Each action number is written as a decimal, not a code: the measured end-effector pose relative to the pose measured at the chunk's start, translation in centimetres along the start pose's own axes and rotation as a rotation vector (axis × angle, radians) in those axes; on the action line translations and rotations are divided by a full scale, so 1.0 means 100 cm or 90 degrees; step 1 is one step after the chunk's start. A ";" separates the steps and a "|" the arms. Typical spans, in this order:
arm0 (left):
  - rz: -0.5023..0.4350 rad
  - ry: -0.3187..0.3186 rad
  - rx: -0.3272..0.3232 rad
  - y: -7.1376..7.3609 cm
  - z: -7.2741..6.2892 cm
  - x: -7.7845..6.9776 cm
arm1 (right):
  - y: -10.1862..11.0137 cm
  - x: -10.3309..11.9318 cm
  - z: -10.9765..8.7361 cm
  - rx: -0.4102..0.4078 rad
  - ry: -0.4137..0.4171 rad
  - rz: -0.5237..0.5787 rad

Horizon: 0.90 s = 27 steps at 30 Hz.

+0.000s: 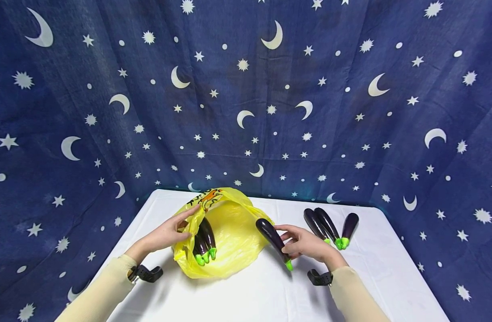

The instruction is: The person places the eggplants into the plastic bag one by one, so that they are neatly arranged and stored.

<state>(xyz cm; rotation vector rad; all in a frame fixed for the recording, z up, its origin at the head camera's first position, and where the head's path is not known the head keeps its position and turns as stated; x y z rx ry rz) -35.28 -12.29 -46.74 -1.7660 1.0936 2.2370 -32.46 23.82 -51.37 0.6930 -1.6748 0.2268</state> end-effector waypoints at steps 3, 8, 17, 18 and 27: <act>0.000 -0.001 0.001 0.000 0.000 0.000 | -0.006 0.003 0.005 0.003 -0.001 0.007; 0.001 0.001 0.002 0.000 0.000 0.000 | -0.016 0.007 0.017 0.019 0.006 0.006; -0.001 0.001 -0.001 0.000 0.000 0.000 | -0.039 0.019 0.039 0.060 0.023 0.002; -0.001 0.001 -0.001 0.000 0.000 0.000 | -0.041 0.020 0.041 0.060 0.021 0.000; 0.005 -0.008 -0.004 0.001 0.001 -0.001 | -0.062 0.028 0.064 0.058 0.012 -0.029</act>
Point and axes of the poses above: each hand's wrist, its own z-axis towards the middle knuckle, its own y-axis out of the back of the hand, x = y × z, the point moved 10 cm from there along z, towards the middle knuckle, and after that the axes turned 2 degrees about -y, right-handed, at the moved point
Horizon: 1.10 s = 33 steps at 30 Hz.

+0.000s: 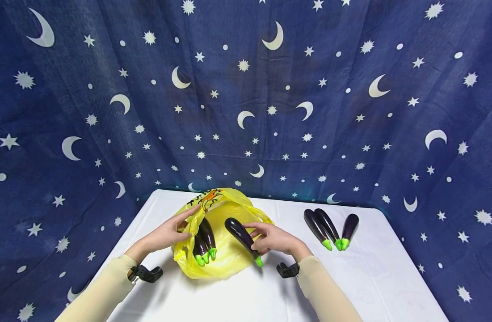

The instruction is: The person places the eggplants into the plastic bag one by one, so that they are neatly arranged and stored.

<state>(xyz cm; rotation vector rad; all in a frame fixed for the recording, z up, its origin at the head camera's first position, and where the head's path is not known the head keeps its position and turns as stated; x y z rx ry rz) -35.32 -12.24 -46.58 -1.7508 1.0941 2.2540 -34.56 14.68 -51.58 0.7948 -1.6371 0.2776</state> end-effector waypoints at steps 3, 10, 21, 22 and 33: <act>0.001 -0.001 -0.001 0.000 0.000 0.000 | -0.008 0.003 0.010 0.009 0.001 -0.001; 0.000 -0.008 -0.001 0.000 -0.001 0.000 | -0.026 0.007 0.034 0.023 0.003 -0.015; -0.003 0.006 -0.004 0.001 -0.003 0.000 | -0.035 0.011 0.061 0.013 -0.003 0.000; -0.004 0.007 -0.004 0.001 -0.003 0.001 | -0.035 0.011 0.064 0.010 -0.001 0.005; -0.006 -0.005 -0.007 0.001 -0.001 0.001 | -0.037 0.011 0.088 -0.041 0.003 0.075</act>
Point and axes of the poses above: each hand's wrist, its own z-axis towards the middle knuckle, its own y-axis out of the back of the hand, x = y × z, the point moved 10 cm from there along z, towards the middle knuckle, and after that the axes turned 2 degrees about -y, right-handed, at the moved point
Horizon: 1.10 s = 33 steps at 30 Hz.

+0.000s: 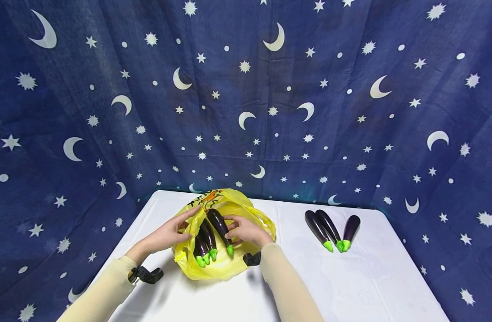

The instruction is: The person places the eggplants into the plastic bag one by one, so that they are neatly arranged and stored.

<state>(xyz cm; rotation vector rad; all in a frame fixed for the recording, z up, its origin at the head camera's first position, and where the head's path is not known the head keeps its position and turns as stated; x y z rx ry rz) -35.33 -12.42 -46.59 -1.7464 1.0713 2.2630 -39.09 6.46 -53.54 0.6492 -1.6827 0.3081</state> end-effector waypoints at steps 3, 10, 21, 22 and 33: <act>0.000 0.001 -0.001 0.000 0.000 0.000 | 0.000 -0.001 0.006 -0.012 0.001 0.019; -0.002 0.004 -0.002 0.000 0.000 0.001 | -0.002 -0.003 0.016 -0.038 -0.001 0.027; -0.006 0.007 -0.005 0.000 -0.001 0.002 | -0.009 -0.005 0.025 -0.044 -0.012 0.025; -0.007 0.006 -0.004 0.000 -0.001 0.002 | -0.009 -0.006 0.025 -0.044 -0.013 0.025; 0.003 0.009 -0.009 0.001 0.000 0.002 | -0.012 -0.004 0.028 -0.057 -0.029 0.025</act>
Point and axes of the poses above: each hand's wrist, its own z-axis towards the middle knuckle, its own y-axis out of the back of the hand, x = y × z, the point moved 10 cm from there along z, towards the middle knuckle, and after that the axes turned 2 degrees about -y, right-handed, at the moved point
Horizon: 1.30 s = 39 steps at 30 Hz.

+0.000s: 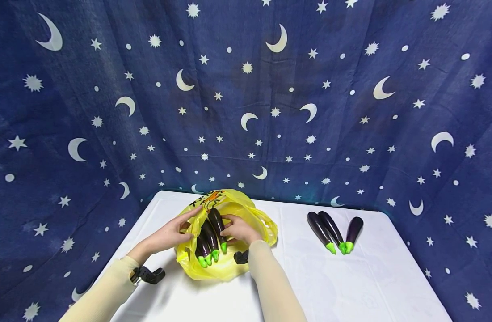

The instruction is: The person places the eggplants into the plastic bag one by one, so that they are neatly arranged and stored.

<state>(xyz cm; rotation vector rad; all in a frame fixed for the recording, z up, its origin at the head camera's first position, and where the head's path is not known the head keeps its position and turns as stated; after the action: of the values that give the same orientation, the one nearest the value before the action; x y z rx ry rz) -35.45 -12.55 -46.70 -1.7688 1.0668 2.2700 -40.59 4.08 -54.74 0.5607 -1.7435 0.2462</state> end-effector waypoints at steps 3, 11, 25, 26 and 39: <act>-0.003 0.002 0.003 0.000 0.000 0.000 | -0.001 -0.001 0.000 -0.004 -0.005 -0.005; -0.006 -0.002 0.009 -0.001 0.002 -0.001 | -0.001 -0.006 0.005 -0.002 -0.005 -0.010; 0.004 0.004 0.008 -0.001 0.001 -0.002 | -0.001 -0.012 0.008 -0.032 -0.027 -0.038; 0.003 0.003 0.008 -0.001 0.000 -0.002 | 0.000 -0.012 0.008 -0.035 -0.027 -0.043; 0.007 0.006 0.005 -0.001 -0.001 -0.002 | -0.001 -0.011 0.006 -0.056 -0.029 -0.077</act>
<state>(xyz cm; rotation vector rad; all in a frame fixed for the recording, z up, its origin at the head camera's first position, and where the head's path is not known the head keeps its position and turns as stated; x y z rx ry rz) -35.29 -12.45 -46.61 -1.7760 1.0888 2.2628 -40.84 3.99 -55.93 0.6087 -1.7483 0.0721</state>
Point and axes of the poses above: each hand's wrist, its own z-axis towards the middle knuckle, its own y-axis out of the back of the hand, x = y × z, the point moved 10 cm from there along z, towards the middle knuckle, and after that the axes turned 2 degrees about -y, right-handed, at the moved point
